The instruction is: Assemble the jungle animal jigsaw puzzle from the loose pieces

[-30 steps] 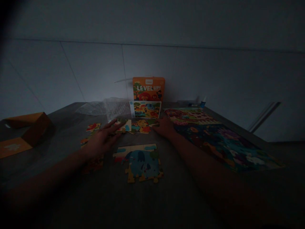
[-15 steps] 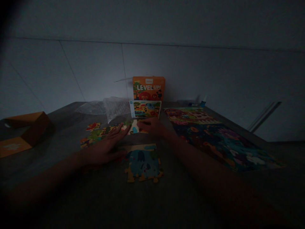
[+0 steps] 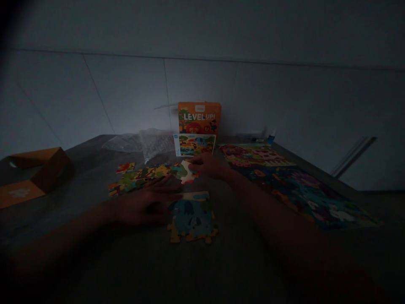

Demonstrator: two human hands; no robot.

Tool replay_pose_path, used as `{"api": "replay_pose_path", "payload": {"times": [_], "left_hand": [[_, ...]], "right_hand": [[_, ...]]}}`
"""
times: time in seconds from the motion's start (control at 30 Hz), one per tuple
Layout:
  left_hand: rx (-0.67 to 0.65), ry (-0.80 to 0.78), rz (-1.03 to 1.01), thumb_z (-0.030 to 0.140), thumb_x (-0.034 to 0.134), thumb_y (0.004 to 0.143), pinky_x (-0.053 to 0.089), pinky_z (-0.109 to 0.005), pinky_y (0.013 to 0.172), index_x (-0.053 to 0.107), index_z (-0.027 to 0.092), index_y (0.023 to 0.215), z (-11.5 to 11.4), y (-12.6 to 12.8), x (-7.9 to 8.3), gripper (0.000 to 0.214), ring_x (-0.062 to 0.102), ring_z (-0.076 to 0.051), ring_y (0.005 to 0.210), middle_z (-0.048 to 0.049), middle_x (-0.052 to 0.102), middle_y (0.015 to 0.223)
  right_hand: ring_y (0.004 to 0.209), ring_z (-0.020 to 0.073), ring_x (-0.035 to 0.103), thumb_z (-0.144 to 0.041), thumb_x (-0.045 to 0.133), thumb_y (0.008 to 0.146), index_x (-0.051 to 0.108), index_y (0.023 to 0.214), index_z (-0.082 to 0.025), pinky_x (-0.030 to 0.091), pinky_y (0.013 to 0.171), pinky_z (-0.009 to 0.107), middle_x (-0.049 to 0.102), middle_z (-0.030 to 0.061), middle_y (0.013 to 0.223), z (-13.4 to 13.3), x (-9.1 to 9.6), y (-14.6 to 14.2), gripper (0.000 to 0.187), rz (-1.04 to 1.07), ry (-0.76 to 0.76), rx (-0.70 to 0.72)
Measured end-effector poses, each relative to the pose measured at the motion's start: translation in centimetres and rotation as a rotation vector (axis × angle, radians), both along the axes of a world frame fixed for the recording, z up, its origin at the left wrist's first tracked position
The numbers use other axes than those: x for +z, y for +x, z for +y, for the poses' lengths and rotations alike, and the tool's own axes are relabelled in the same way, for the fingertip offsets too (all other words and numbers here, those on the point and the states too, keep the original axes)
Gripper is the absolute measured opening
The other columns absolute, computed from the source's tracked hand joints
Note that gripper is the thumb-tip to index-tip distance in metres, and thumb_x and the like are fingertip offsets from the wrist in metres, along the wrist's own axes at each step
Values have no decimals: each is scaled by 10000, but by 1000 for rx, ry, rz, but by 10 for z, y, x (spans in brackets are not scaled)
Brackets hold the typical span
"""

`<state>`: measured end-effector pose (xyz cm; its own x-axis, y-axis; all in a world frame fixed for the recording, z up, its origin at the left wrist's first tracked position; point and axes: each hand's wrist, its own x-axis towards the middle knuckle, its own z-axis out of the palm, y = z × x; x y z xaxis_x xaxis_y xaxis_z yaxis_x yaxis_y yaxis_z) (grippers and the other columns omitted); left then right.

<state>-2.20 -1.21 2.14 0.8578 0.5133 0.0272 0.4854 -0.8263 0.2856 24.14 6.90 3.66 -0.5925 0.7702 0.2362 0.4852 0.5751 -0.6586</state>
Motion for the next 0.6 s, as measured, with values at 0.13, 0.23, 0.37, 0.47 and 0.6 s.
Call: {"api": "replay_pose_path", "payload": {"times": [0.13,0.23,0.37,0.47,0.6], "left_hand": [[-49,-31,-97,336,608,910,237,-580,1166,442,345,1439,-2,5,8,554,336,-316,1423,-34,425,1520],[-96,-26,-149,271,607,909,280,-538,1164,530,328,1371,-2,6,10,472,440,-280,1365,-37,496,1470],[-82,20,-173,318,634,892,375,-501,1111,606,294,1295,0,4,6,405,507,-276,1296,-54,592,1369],[-63,40,-178,325,631,888,419,-471,1074,611,287,1287,1,3,4,402,528,-267,1264,-52,611,1338],[-56,53,-155,311,613,893,403,-470,1084,609,283,1284,-1,4,5,392,537,-261,1250,-52,607,1339]], "right_hand": [[618,128,466,-394,525,834,628,700,-145,340,598,264,537,-4,646,0,11,9,301,-154,19,123],[591,115,443,-394,537,846,644,693,-144,313,574,252,529,-15,622,-2,17,14,311,-239,4,172],[583,108,479,-363,585,838,688,754,-144,331,560,238,589,-14,648,-5,20,16,256,-296,-95,226],[598,113,526,-324,615,824,703,781,-145,369,572,236,642,1,686,-7,21,17,204,-310,-163,241],[591,118,535,-309,627,805,688,746,-143,375,569,242,646,6,681,-9,23,18,186,-343,-184,239]]}}
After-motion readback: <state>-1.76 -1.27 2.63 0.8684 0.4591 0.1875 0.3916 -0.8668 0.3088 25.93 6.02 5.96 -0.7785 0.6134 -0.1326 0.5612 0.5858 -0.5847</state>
